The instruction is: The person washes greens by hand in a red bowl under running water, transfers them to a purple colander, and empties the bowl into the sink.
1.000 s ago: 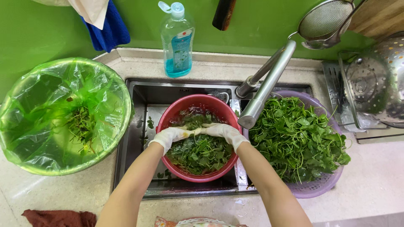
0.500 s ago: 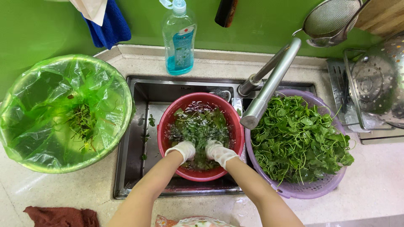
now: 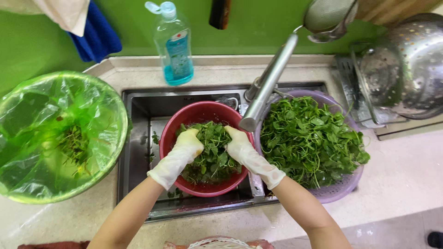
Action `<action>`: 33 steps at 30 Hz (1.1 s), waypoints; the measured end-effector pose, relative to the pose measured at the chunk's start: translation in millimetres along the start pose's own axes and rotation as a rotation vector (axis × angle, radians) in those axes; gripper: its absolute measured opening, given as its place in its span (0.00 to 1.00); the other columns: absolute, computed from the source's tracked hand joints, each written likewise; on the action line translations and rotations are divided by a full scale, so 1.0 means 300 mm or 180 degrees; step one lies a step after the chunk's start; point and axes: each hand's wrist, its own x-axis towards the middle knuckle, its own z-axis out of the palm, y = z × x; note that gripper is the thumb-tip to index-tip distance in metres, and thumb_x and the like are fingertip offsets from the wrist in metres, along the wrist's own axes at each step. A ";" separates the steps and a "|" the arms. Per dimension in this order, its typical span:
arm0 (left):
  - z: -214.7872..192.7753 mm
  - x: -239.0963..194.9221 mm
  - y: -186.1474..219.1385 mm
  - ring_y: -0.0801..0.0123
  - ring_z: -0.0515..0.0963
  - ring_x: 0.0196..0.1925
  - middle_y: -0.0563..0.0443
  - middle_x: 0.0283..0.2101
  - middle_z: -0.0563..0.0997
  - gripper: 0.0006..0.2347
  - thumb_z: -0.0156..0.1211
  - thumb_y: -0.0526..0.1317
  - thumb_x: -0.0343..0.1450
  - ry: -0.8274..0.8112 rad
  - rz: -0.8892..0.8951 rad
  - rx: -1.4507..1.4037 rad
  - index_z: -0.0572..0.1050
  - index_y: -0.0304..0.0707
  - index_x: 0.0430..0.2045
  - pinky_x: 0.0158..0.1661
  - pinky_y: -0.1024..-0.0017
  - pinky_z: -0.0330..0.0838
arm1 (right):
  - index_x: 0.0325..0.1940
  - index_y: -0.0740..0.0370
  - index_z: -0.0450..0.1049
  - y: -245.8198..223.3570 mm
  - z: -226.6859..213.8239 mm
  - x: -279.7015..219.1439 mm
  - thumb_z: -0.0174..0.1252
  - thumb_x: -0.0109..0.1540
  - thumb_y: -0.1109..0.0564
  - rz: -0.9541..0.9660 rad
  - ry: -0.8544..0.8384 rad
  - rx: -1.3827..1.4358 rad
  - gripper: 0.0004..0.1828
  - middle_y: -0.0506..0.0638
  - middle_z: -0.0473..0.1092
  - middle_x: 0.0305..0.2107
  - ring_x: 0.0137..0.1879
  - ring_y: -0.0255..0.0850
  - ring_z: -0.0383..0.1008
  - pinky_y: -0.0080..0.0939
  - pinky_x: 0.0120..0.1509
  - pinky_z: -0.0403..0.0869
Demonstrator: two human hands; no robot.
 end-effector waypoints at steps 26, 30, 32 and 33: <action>0.569 -0.272 0.695 0.29 0.62 0.69 0.20 0.75 0.37 0.58 0.71 0.60 0.62 -0.1504 0.1806 0.2601 0.23 0.49 0.73 0.62 0.47 0.66 | 0.78 0.59 0.46 0.462 -0.942 -0.389 0.76 0.48 0.52 0.1092 -0.0434 -0.2054 0.62 0.57 0.34 0.76 0.80 0.53 0.40 0.44 0.81 0.49; 0.553 -0.168 0.648 0.41 0.71 0.63 0.14 0.64 0.59 0.46 0.72 0.48 0.63 -0.1120 0.2214 0.1993 0.47 0.43 0.74 0.55 0.58 0.73 | 0.82 0.44 0.48 0.291 -1.029 -0.453 0.75 0.45 0.49 0.0980 -0.0313 -0.1278 0.66 0.54 0.32 0.78 0.79 0.51 0.44 0.43 0.79 0.53; 0.620 -0.089 0.621 0.45 0.78 0.59 0.24 0.60 0.70 0.27 0.65 0.42 0.68 -0.0847 0.2071 0.2294 0.63 0.40 0.62 0.52 0.57 0.77 | 0.78 0.43 0.56 0.263 -0.998 -0.448 0.70 0.52 0.44 0.0738 0.0093 -0.1388 0.52 0.54 0.40 0.79 0.82 0.51 0.45 0.46 0.81 0.53; 0.643 -0.056 0.608 0.50 0.85 0.55 0.36 0.56 0.81 0.13 0.58 0.36 0.72 -0.0583 0.1922 0.2615 0.79 0.39 0.51 0.48 0.57 0.82 | 0.78 0.43 0.56 0.259 -0.963 -0.431 0.70 0.52 0.44 0.0721 0.0088 -0.1390 0.52 0.54 0.40 0.79 0.82 0.51 0.45 0.46 0.81 0.53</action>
